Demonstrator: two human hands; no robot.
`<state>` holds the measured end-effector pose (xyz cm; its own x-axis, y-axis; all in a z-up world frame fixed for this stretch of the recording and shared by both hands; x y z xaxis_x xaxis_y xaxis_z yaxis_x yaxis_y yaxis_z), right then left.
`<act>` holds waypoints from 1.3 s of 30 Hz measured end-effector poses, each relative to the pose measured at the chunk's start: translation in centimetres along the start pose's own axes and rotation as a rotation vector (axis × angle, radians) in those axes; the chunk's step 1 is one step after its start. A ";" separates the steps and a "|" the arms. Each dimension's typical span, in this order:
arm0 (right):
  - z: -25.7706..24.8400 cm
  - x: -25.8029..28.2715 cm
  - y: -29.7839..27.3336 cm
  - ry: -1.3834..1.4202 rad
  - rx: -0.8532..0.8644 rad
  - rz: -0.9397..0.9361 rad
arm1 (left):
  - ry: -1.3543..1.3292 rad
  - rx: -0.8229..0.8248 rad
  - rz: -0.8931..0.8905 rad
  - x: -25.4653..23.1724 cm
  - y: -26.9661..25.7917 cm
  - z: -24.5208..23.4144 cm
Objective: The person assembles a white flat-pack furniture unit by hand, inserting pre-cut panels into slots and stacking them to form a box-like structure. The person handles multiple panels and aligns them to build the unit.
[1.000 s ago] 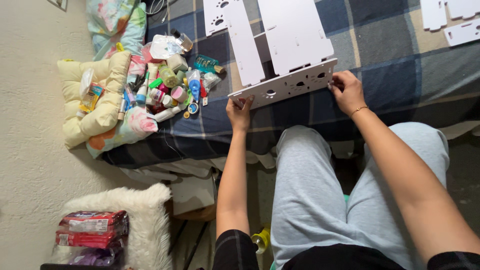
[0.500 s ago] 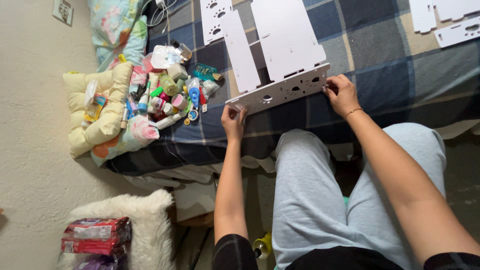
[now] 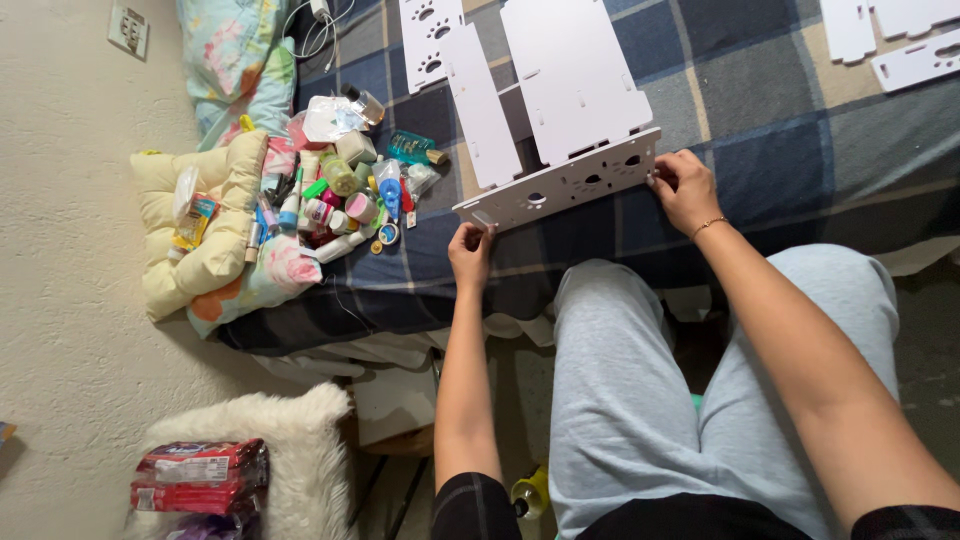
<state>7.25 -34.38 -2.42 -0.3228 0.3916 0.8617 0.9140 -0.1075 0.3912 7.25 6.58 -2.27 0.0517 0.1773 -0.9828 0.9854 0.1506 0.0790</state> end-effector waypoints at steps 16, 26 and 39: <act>0.2 -0.2 -0.2 0.012 0.000 0.010 | -0.033 0.016 -0.036 2.2 0.6 -0.8; 0.2 -1.0 0.1 -0.018 -0.003 -0.028 | -0.289 0.193 -0.248 0.5 4.6 -4.9; 0.2 -1.5 -0.3 -0.073 -0.024 -0.126 | 1.015 -0.137 -0.169 -20.2 10.2 7.5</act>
<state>7.54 -34.71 -3.88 -0.4152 0.4691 0.7794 0.8609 -0.0742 0.5033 17.51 -2.80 17.14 -0.3085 0.8697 -0.3854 0.9370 0.3476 0.0344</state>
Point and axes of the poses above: each hand's wrist, its own y-axis towards the middle knuckle, its own z-axis out of the palm, x = y × z, the point moved 6 cm from there along y, towards the middle knuckle, and after that the axes turned 7 degrees about -z, right-handed, at the moved point
